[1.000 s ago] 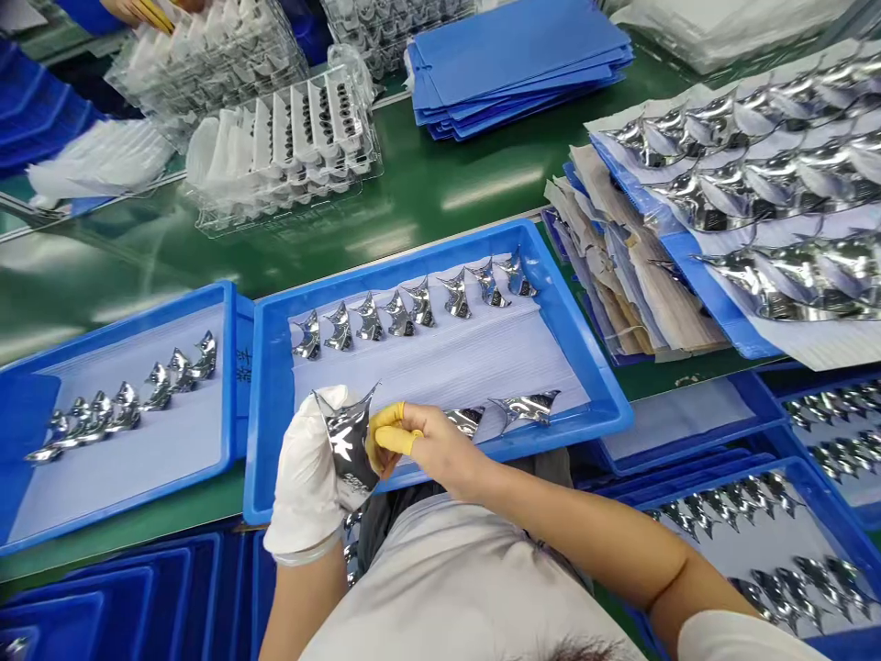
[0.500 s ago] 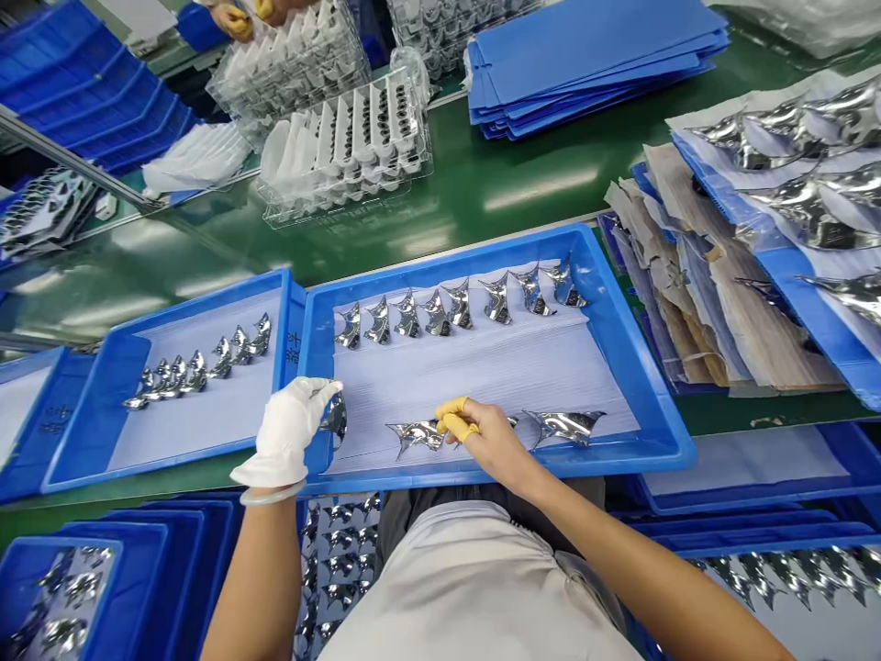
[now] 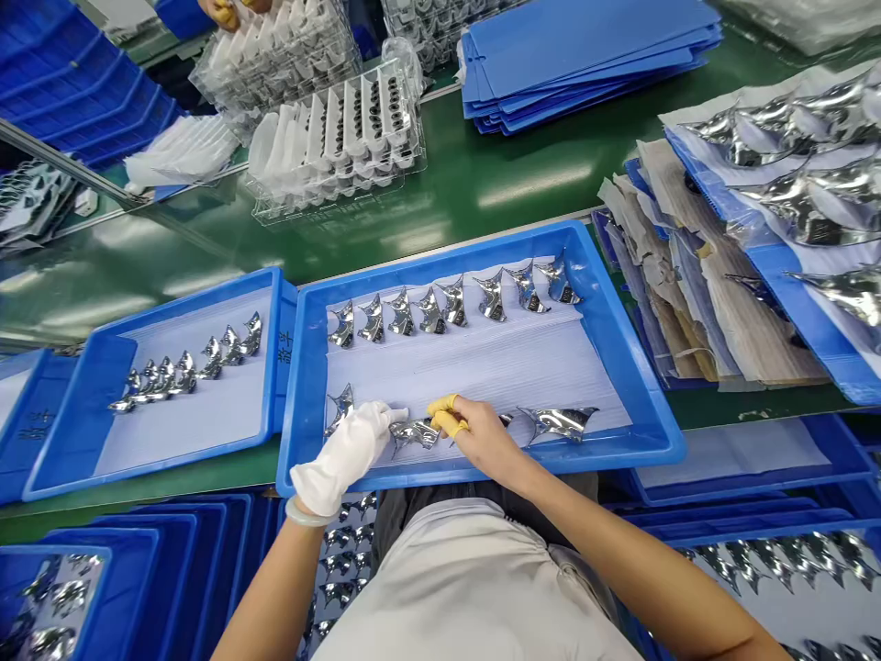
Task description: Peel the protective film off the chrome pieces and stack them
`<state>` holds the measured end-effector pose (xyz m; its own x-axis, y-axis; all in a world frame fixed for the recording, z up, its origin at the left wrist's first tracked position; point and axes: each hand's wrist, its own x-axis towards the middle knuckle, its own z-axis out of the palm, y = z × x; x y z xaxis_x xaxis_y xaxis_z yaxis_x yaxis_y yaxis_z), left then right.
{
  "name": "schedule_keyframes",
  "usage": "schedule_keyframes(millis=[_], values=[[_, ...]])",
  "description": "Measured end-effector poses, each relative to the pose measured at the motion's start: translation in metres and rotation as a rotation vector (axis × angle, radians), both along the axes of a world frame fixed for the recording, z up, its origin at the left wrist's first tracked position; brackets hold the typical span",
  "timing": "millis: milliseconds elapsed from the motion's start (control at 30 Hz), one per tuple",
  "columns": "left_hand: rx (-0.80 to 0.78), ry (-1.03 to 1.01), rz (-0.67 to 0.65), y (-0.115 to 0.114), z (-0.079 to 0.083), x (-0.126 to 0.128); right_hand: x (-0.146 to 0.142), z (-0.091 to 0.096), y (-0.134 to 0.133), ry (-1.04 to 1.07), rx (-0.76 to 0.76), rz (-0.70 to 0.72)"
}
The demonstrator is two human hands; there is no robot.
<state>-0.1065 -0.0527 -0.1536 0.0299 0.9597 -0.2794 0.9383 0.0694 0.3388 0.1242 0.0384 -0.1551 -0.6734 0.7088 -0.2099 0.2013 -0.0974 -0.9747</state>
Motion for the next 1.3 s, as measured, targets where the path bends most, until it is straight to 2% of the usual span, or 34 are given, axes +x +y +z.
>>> schedule_keyframes(millis=[100,167,300,367,400,433,500,567,633,667,733,800,867,933,1167,1300], values=[[0.018,-0.076,-0.024,0.002,-0.007,0.002,-0.003,-0.001,-0.003,-0.043,0.177,0.023],[0.047,-0.143,-0.03,0.005,-0.003,-0.002,-0.006,-0.003,-0.006,-0.05,0.357,0.024],[0.156,-0.301,-0.027,0.012,0.028,-0.005,-0.011,-0.003,-0.008,-0.044,0.778,-0.004],[0.194,-0.391,-0.012,0.015,0.049,-0.001,-0.012,0.0,-0.007,-0.052,0.914,0.019],[0.196,-0.451,0.026,0.016,0.058,0.002,-0.012,0.002,-0.007,-0.051,0.935,0.052],[0.189,-0.522,0.09,0.017,0.067,0.006,-0.012,0.005,-0.006,-0.042,0.924,0.087],[0.16,-0.678,0.301,0.019,0.079,0.015,-0.01,0.014,-0.005,-0.001,0.816,0.15],[0.159,-0.847,0.53,0.023,0.084,0.024,-0.007,0.026,-0.005,0.085,0.607,0.194],[0.236,-1.026,0.701,0.027,0.084,0.033,-0.004,0.04,-0.005,0.167,0.317,0.193],[0.293,-1.088,0.745,0.028,0.082,0.037,-0.002,0.046,-0.006,0.195,0.166,0.179],[0.378,-1.131,0.747,0.029,0.08,0.044,0.001,0.057,-0.007,0.221,-0.074,0.13],[0.389,-1.112,0.69,0.026,0.079,0.05,0.003,0.064,-0.007,0.24,-0.187,0.096],[0.352,-1.115,0.646,0.021,0.079,0.055,0.004,0.068,-0.008,0.25,-0.198,0.076],[0.311,-1.114,0.639,0.016,0.081,0.059,0.003,0.07,-0.008,0.256,-0.143,0.076],[0.334,-1.143,0.739,0.011,0.081,0.063,0.005,0.073,-0.01,0.29,0.295,0.109],[0.383,-1.171,0.823,0.014,0.084,0.068,0.007,0.08,-0.011,0.276,0.316,0.141]])
